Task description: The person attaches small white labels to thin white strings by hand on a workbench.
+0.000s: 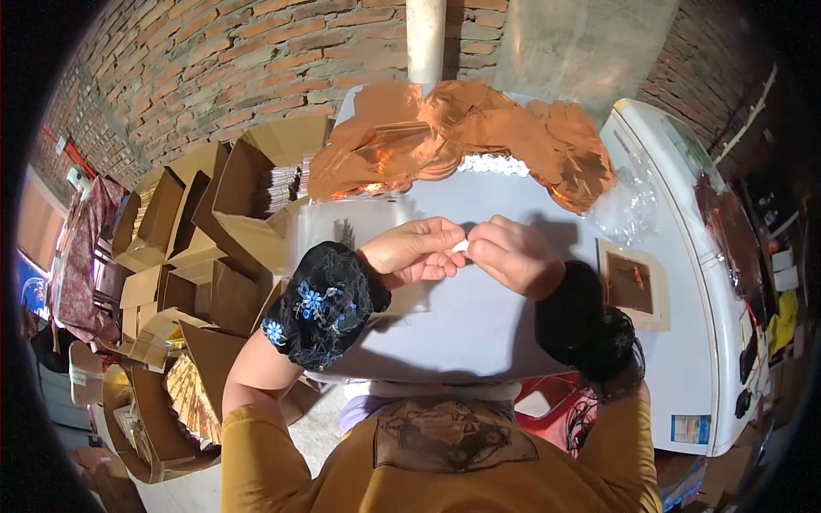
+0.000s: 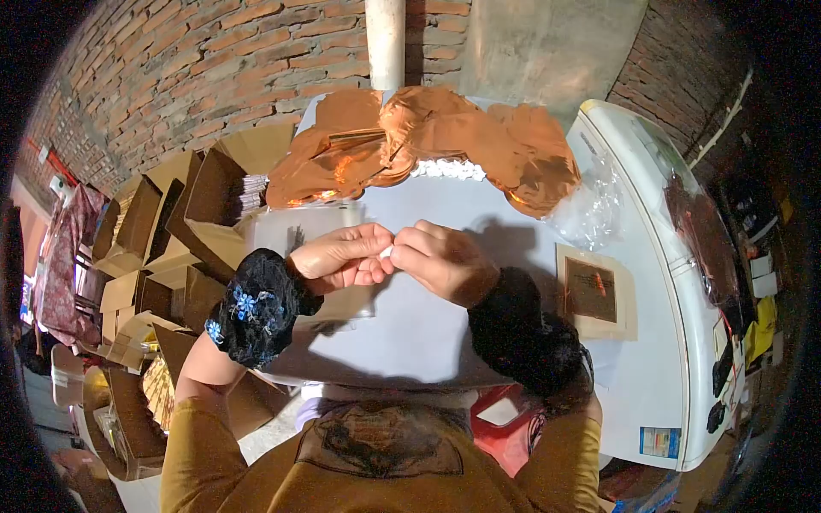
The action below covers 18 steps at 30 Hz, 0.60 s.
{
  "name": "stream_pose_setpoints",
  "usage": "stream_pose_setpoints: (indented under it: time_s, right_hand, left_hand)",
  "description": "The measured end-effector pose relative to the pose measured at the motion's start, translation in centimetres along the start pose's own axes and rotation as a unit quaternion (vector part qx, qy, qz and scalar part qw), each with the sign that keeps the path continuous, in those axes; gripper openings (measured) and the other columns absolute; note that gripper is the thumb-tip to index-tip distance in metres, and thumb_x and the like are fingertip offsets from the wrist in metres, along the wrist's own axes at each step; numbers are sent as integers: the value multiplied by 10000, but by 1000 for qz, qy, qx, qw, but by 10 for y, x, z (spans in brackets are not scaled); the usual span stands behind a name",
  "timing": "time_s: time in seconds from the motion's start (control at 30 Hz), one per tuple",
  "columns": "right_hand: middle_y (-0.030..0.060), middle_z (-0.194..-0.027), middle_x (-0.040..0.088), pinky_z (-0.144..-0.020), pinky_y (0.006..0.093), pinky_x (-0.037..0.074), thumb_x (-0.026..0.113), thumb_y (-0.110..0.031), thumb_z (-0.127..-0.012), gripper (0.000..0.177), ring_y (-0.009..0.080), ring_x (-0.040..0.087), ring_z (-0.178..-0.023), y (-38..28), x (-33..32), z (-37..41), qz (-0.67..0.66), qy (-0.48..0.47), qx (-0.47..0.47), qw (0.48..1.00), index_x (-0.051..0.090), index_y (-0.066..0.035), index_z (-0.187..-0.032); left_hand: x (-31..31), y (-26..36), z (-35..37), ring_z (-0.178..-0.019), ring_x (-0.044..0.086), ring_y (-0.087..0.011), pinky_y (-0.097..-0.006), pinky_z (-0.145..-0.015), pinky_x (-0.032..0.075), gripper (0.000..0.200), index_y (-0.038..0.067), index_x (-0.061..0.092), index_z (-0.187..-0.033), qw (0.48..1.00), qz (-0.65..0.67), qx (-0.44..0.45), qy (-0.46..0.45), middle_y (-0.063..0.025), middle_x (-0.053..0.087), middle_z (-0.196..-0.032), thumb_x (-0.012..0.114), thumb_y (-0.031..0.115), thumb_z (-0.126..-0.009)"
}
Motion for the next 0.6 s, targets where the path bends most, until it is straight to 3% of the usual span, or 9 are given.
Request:
stream_pose_setpoints:
  time_s: [0.1,0.2,0.27,0.3,0.37,0.4,0.5,0.53,0.6]
  right_hand:
    - [58,-781,513,-625,343,493,663,-65,-731,170,237,557,-738,0,7,3,41,-44,-9,998,540,-54,-848]
    - [38,-795,534,-628,321,491,648,-83,-787,128,185,557,-722,5,8,11,14,-2,35,999,544,-51,-853]
    - [20,-814,550,-639,286,475,621,-90,-831,92,141,546,-718,31,16,26,-195,12,225,955,542,-49,-856]
    - [10,-824,558,-644,269,467,607,-94,-852,80,119,541,-716,41,26,37,-295,20,313,902,542,-48,-857]
    - [2,-840,565,-656,238,447,584,-98,-871,62,89,528,-726,51,52,54,-507,63,402,760,546,-50,-867]
    - [-2,-849,569,-662,223,437,573,-100,-881,56,73,522,-731,52,68,63,-600,85,436,666,548,-51,-872]
    - [3,-834,564,-674,204,419,582,-70,-862,44,75,515,-731,38,102,82,-746,99,492,437,554,-52,-891]
    - [5,-823,560,-651,192,452,569,-76,-878,38,67,521,-713,36,111,89,-773,110,492,385,562,-46,-899]
    - [7,-814,558,-622,176,475,559,-75,-889,43,68,529,-698,23,126,94,-835,110,474,255,564,-32,-890]
  left_hand:
    - [-6,-6,-5,-714,597,-96,-213,-693,524,168,38,530,-979,1000,1,10,4,-43,609,-829,576,192,-929]
    - [-3,-2,-3,-737,585,-93,-220,-693,493,138,46,540,-965,995,-83,54,6,-28,605,-840,590,166,-918]
    - [5,8,3,-751,568,-94,-249,-680,464,122,44,537,-952,980,-168,107,17,-14,600,-851,583,152,-918]
    - [10,14,7,-756,569,-110,-252,-677,463,120,43,535,-949,964,-225,142,27,-19,595,-849,582,147,-915]
    - [19,23,16,-767,571,-143,-260,-671,461,115,41,530,-944,917,-334,210,47,-29,583,-847,579,138,-909]
    - [43,43,32,-805,565,-228,-285,-671,469,119,40,520,-953,756,-552,345,62,-68,541,-862,580,62,-852]
    - [69,38,44,-842,578,-275,-340,-721,491,184,23,532,-974,577,-699,422,3,-115,555,-928,570,-2,-795]
    - [69,33,43,-853,574,-301,-359,-738,498,225,25,538,-960,547,-726,417,-21,-109,558,-962,585,17,-740]
    - [78,26,50,-861,579,-294,-360,-745,504,191,24,531,-917,508,-732,449,-70,-115,556,-974,593,45,-738]
Point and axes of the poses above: each hand's wrist, its own z-axis away from the middle knuckle, its own x-axis out of the palm, y = z × x, the point moved 10 cm from there along -z, towards the middle knuckle
